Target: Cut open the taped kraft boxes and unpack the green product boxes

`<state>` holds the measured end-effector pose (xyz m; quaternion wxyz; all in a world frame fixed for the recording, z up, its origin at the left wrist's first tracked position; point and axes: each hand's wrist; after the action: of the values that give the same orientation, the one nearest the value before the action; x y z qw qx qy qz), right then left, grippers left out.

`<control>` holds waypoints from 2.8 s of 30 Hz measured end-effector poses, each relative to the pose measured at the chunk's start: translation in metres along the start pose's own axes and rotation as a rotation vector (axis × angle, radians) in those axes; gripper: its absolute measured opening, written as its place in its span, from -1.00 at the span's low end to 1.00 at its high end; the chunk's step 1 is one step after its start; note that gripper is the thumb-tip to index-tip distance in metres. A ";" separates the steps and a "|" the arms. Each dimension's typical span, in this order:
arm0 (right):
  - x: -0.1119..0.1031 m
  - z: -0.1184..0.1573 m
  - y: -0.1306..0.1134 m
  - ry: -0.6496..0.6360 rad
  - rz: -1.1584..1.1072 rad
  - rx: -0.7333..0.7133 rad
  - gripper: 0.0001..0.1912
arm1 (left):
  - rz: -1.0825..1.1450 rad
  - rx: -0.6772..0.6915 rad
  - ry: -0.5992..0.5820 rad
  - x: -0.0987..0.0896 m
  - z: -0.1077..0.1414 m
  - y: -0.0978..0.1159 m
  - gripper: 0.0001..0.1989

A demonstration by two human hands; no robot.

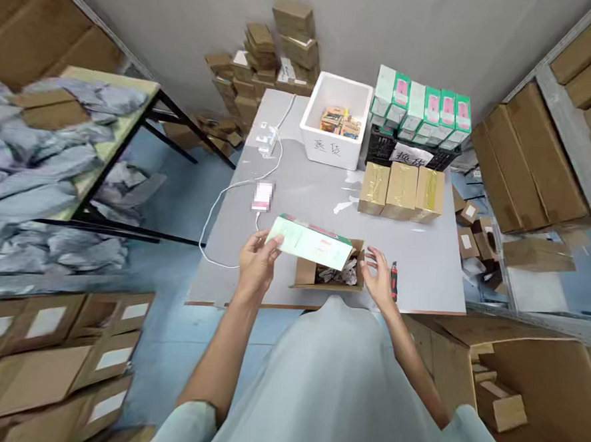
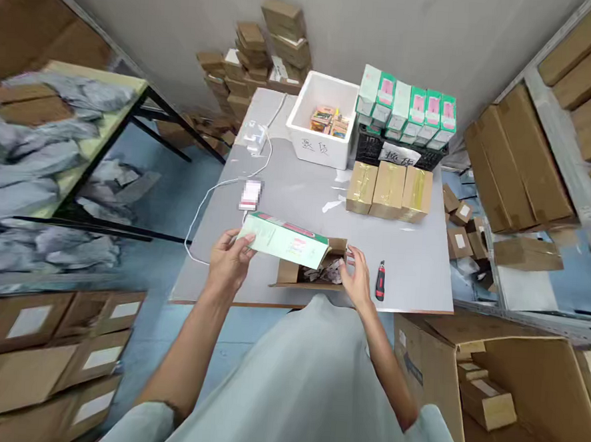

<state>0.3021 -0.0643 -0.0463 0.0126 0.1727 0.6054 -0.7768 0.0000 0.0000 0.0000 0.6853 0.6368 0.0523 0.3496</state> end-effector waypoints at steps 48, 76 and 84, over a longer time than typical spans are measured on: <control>0.033 -0.127 -0.100 0.127 -0.262 0.025 -0.34 | 0.007 -0.408 -0.243 0.042 0.081 -0.036 -0.55; 0.028 -0.117 -0.114 -0.118 -0.345 -0.052 -0.24 | -0.039 -0.220 -0.482 0.050 0.067 -0.017 -0.35; 0.032 -0.111 -0.120 -0.041 -0.299 -0.055 -0.20 | -0.100 -0.122 -0.431 0.055 0.072 -0.020 -0.34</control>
<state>0.2723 0.0792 0.0339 -0.0860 0.0642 0.6451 -0.7565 0.0870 -0.0287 0.0156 0.7342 0.6508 -0.0851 0.1735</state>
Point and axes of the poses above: each hand's wrist, its own z-axis away from the middle knuckle, its own x-axis out of the palm, y = z × x, and after that the axes turned 15 degrees about x, right-handed
